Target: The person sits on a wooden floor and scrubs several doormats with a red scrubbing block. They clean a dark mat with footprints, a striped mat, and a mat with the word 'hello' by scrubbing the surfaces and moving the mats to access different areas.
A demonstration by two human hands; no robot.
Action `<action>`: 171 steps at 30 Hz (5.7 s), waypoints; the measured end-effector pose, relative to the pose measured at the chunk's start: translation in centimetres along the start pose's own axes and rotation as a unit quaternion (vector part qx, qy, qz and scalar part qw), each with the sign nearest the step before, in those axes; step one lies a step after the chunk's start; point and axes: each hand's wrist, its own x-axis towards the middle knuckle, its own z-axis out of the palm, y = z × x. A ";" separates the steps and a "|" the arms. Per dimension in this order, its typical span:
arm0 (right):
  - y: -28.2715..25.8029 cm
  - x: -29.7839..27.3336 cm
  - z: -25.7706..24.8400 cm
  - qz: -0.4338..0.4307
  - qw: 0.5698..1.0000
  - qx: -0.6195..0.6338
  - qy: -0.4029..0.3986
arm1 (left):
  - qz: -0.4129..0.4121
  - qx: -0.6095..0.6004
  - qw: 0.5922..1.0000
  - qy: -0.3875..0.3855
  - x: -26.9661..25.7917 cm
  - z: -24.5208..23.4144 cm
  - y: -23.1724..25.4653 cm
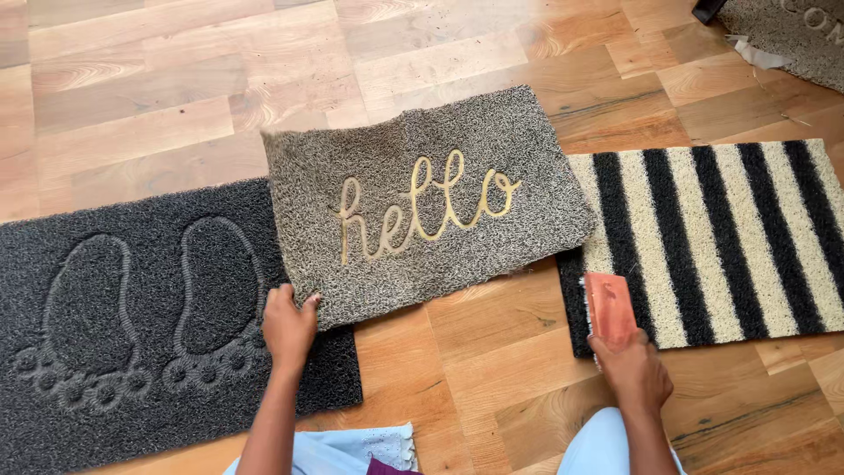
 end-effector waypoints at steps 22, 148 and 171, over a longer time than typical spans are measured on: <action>-6.6 -1.1 3.4 -0.215 0.960 0.111 0.145 | 0.356 0.012 0.932 -0.063 -8.0 12.7 18.3; -29.0 -1.7 3.4 -0.445 0.884 0.014 0.143 | 0.345 0.213 0.870 -0.280 -11.0 6.2 11.2; -31.2 -7.2 5.4 -0.439 0.890 0.071 0.102 | 0.364 0.239 0.880 -0.188 -12.8 12.4 9.9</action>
